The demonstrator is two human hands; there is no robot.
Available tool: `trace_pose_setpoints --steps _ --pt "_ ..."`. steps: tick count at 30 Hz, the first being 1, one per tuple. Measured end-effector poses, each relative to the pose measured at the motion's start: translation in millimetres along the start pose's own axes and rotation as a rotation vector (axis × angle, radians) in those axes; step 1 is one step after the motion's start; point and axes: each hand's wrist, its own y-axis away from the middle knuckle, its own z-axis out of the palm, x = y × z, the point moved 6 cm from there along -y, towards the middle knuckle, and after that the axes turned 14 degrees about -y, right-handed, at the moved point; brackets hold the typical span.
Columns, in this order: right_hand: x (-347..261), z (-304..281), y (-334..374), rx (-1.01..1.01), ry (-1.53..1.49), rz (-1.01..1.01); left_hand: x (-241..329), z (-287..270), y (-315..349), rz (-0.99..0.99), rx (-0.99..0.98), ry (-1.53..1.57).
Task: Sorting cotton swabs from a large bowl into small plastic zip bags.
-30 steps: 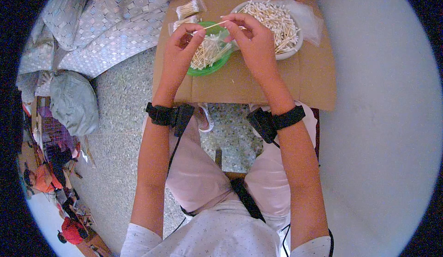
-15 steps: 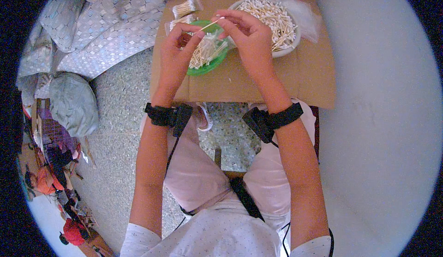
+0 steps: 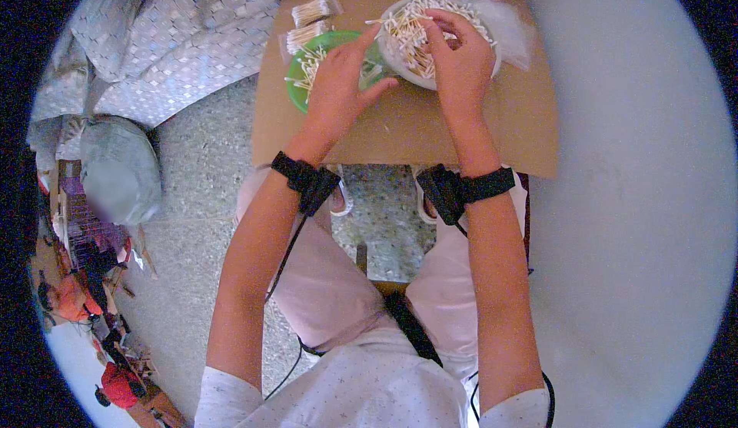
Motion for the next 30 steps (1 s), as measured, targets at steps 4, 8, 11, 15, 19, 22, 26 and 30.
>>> trace_pose_setpoints --steps 4,8,11,15,19,22,26,30 --pt "5 -2 3 0.044 -0.002 0.042 -3 6 0 -0.054 -0.005 0.050" --pt "15 1 5 0.044 -0.037 0.093 -3 12 1 -0.086 -0.026 0.030" --pt "31 6 7 -0.055 -0.133 0.160 4 10 -2 -0.060 -0.034 -0.003" --pt "40 20 13 -0.170 -0.059 0.218 -9 7 -1 -0.114 -0.039 0.054" --pt "49 19 13 -0.257 0.022 0.181 -4 4 -1 -0.157 -0.038 0.095" --pt "31 31 17 -0.339 0.193 0.166 -13 5 3 -0.235 -0.098 0.141" --pt "23 38 15 -0.543 0.247 -0.014 -18 8 -1 -0.255 -0.082 0.208" --pt "24 33 11 -0.490 0.183 0.002 -25 6 2 -0.227 -0.056 0.166"
